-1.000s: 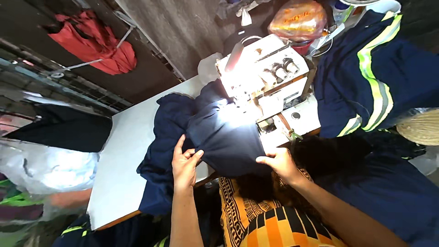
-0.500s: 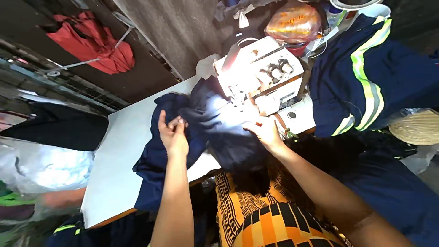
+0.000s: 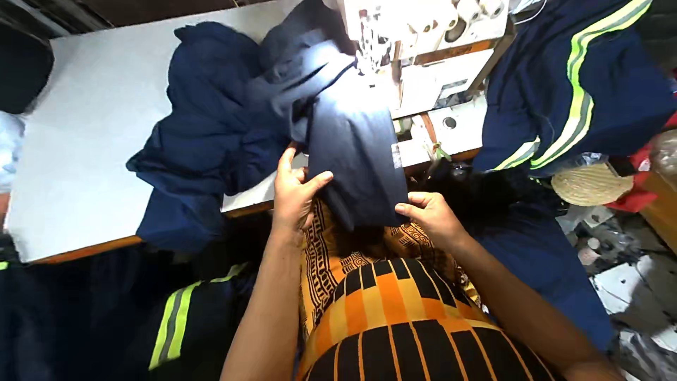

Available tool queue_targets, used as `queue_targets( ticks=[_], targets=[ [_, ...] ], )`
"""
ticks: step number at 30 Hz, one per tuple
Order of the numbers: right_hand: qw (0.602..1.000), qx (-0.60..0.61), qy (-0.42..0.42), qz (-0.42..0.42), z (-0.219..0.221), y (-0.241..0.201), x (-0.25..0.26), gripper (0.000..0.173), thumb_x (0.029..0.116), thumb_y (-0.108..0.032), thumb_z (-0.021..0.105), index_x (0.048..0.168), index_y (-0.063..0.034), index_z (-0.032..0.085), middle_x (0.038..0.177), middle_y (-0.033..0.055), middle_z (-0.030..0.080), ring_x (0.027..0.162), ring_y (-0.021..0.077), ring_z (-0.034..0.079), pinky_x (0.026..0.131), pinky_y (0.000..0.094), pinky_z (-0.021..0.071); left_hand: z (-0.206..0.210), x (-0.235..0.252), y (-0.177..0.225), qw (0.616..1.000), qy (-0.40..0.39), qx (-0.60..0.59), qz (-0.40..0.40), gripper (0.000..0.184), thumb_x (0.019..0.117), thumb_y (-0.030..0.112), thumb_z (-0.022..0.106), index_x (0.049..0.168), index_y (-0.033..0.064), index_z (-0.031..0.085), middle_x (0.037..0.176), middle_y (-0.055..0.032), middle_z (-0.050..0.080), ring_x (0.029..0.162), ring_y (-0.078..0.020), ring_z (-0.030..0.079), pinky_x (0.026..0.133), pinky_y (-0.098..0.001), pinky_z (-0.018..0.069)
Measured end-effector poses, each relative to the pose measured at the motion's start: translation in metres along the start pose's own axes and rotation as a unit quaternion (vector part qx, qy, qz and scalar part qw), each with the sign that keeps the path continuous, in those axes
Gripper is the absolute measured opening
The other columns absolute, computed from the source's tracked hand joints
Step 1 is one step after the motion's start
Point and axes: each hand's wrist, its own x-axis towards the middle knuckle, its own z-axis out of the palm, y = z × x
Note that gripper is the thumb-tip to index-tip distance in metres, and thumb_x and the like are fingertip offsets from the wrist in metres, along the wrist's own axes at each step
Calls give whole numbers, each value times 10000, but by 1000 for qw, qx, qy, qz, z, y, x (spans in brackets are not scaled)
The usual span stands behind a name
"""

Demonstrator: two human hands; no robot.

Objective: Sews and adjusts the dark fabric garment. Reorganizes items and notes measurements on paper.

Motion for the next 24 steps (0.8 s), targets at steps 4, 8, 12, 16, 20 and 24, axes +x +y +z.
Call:
queue_targets(
  ticks=[4, 8, 12, 16, 20, 24],
  targets=[
    [999, -31, 30, 17, 2, -7, 2, 73, 891, -57, 752, 851, -19, 704, 782, 38, 702, 699, 93, 670, 665, 254, 581, -4, -2, 5, 999, 33, -9, 15, 915, 842, -106, 725, 1567, 205, 261, 956, -22, 729, 782, -105, 725, 745, -284, 619],
    [998, -28, 58, 19, 2, -4, 5, 247, 760, -6, 839, 754, -51, 596, 713, 36, 652, 657, 94, 635, 628, 248, 546, -12, 0, 7, 998, 6, -14, 66, 1001, 836, -178, 655, 1599, 264, 181, 972, -9, 720, 790, -96, 716, 731, -267, 613],
    [998, -23, 38, 40, 2, 3, 7, 151, 833, -50, 805, 918, -11, 686, 804, 42, 693, 702, 88, 659, 656, 244, 566, -13, 6, -1, 988, -71, -98, 91, 832, 880, -195, 525, 1548, 253, 311, 1134, -22, 730, 961, -139, 730, 843, -332, 616],
    [999, 29, 21, 25, 0, 14, 1, 53, 913, -46, 720, 943, -3, 712, 857, 38, 711, 760, 96, 682, 718, 256, 592, -17, 8, -3, 975, -126, -161, 83, 641, 886, -138, 566, 1442, 179, 522, 1319, 3, 657, 1101, -124, 678, 902, -323, 597],
    [999, 35, 17, 9, -2, 16, -4, 78, 914, -27, 704, 983, 5, 720, 872, 37, 726, 762, 92, 693, 725, 249, 599, -16, 11, -1, 966, -164, -175, 93, 686, 889, -75, 618, 1494, 225, 497, 1436, 26, 590, 1167, -105, 652, 921, -299, 591],
    [997, -73, 8, -32, 12, 2, -16, 158, 921, -36, 694, 1028, 79, 707, 974, 111, 715, 843, 104, 687, 799, 264, 591, -25, 8, 1, 967, -186, -100, 141, 776, 876, 152, 697, 1575, 257, 377, 1513, 59, 524, 1251, -92, 600, 986, -307, 560]
  ],
)
